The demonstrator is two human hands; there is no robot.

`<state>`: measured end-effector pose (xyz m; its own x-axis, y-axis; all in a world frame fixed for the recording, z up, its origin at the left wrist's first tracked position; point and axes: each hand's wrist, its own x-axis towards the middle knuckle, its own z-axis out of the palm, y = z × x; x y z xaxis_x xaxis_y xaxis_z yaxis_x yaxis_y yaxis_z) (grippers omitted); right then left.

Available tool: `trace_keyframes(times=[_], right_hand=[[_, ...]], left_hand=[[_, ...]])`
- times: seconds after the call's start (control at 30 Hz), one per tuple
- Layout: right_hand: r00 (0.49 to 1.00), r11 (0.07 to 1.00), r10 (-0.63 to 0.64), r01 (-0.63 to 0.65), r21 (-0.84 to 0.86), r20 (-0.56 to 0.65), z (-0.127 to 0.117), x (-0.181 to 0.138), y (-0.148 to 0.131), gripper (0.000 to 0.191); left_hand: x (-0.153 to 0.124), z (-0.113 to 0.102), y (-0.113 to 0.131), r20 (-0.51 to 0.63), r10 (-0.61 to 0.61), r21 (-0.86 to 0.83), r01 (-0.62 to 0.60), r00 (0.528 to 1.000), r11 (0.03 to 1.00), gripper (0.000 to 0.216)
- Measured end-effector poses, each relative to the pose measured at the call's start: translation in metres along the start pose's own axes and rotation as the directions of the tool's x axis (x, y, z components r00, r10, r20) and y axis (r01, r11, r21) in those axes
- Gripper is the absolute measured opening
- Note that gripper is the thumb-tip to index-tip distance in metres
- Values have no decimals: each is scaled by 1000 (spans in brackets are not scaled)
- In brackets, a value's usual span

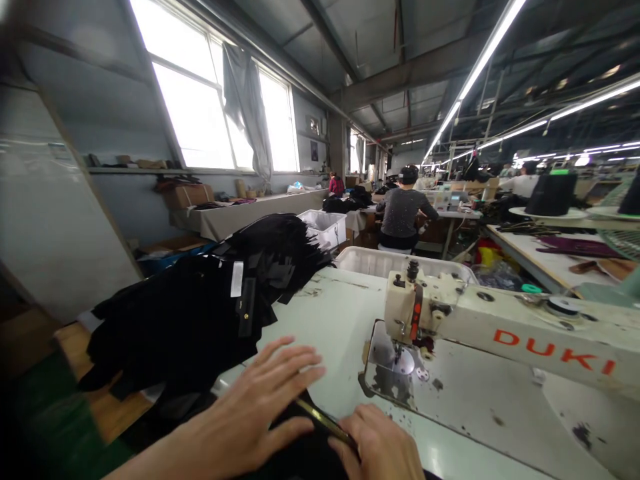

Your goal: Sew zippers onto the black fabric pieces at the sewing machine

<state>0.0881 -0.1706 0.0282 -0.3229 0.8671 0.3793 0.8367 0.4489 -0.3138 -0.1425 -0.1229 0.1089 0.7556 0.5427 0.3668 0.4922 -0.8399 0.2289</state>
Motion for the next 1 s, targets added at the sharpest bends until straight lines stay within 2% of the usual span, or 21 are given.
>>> trace_keyframes(times=[0.07, 0.1, 0.13, 0.23, 0.3, 0.37, 0.53, 0.6, 0.67, 0.77, 0.87, 1.0], right_hand=[[995, 999, 49, -48, -12, 84, -13, 4, -11, 9], [987, 996, 85, -87, 11, 139, -22, 5, -13, 6], [976, 990, 113, -126, 60, 188, -32, 4, -12, 7], [953, 935, 156, -227, 273, 258, -65, -6, 1, 33], [953, 885, 170, -261, 387, 252, -80, -16, 12, 26], [958, 853, 159, -255, 456, 239, -84, -23, 19, 10], [982, 891, 135, -177, 419, 129, -73, -17, 10, 27], [980, 903, 105, -166, 397, 171, -74, -8, 3, 21], [959, 892, 130, -224, 394, 252, -80, 1, -2, 6], [934, 857, 145, -283, 431, 325, -92, 11, -7, 16], [959, 868, 42, -174, 465, 280, -99, 13, -9, 20], [970, 910, -167, 83, 406, 176, -105, 2, -2, 21]], left_hand=[[5, 18, 14, 134, 84, 8, -86, 987, 996, 28], [7, 25, 17, 157, 104, -28, -101, 982, 995, 25], [7, 30, 18, 155, 107, -71, -97, 982, 993, 24], [6, 30, 7, 118, 81, -172, -60, 990, 983, 25], [5, 25, -1, 123, 53, -202, -28, 991, 979, 24], [5, 22, -4, 149, 18, -226, 16, 989, 974, 23], [7, 23, -1, 215, -21, -271, 81, 976, 959, 23], [8, 22, 1, 240, -22, -277, 90, 970, 956, 23], [9, 21, 4, 263, -22, -282, 98, 965, 954, 22], [9, 18, 7, 283, -35, -268, 115, 958, 957, 19], [9, 17, 9, 303, -72, -256, 154, 950, 954, 17], [7, 15, -2, 337, -125, -296, 231, 933, 927, 22]])
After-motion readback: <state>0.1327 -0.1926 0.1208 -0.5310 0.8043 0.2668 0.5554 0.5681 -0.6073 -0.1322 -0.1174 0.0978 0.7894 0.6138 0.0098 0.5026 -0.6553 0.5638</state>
